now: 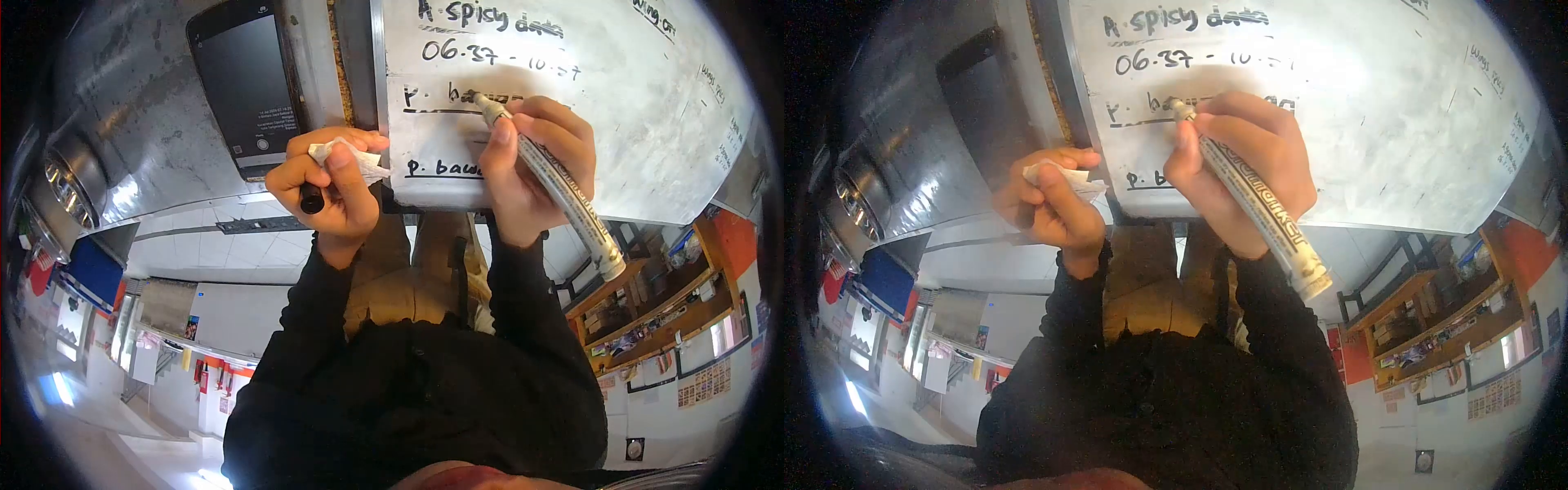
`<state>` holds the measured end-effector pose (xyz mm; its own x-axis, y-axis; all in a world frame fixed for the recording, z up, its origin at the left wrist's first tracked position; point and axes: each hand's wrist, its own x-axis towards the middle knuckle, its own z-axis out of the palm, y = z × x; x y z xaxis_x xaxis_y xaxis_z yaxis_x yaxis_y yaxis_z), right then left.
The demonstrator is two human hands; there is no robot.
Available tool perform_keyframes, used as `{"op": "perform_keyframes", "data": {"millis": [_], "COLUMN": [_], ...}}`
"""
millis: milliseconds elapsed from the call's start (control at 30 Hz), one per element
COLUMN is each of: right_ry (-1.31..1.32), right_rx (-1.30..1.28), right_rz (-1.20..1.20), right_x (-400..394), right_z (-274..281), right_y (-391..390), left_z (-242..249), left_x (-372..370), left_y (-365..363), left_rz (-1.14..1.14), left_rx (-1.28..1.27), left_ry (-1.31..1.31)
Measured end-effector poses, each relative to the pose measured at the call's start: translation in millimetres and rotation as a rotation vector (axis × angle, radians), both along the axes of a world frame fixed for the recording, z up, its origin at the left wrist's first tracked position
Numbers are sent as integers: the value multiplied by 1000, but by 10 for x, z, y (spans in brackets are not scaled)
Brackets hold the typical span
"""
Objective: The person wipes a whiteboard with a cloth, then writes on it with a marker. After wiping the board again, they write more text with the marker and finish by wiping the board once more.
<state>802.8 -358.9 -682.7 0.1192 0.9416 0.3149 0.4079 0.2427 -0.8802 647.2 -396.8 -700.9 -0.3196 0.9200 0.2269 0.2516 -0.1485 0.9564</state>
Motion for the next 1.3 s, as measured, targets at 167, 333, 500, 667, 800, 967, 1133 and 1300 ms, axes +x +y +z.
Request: {"op": "perform_keyframes", "data": {"millis": [167, 333, 500, 667, 800, 967, 1133, 1300], "right_ry": [16, 0, 126, 37, 30, -28, 19, -15], "right_rx": [-31, -4, 15, 7, 23, 15, 20, 41], "right_rz": [25, -10, -56, -26, 10, 70, 34, 24], "right_x": [1, 29, 18, 19, -34, -14, -24, -35], "right_z": [9, 3, 44, 35, 7, 18, 0, 87], "right_y": [-20, -9, -45, -24, -3, 19, -2, 25], "left_z": [-1, 0, 9, 12, -5, 3, 12, -1], "left_x": [-10, -14, -11, -6, -9, -1, 6, -5], "left_y": [7, -5, 0, 13, 12, 14, 30, 33], "left_rz": [-22, -15, -6, -4, -15, -7, -5, -24], "left_rx": [9, -8, -19, -9, 3, 1, 9, 27], "left_ry": [20, 6, -17, 5, -7, -2, 2, -2]}}
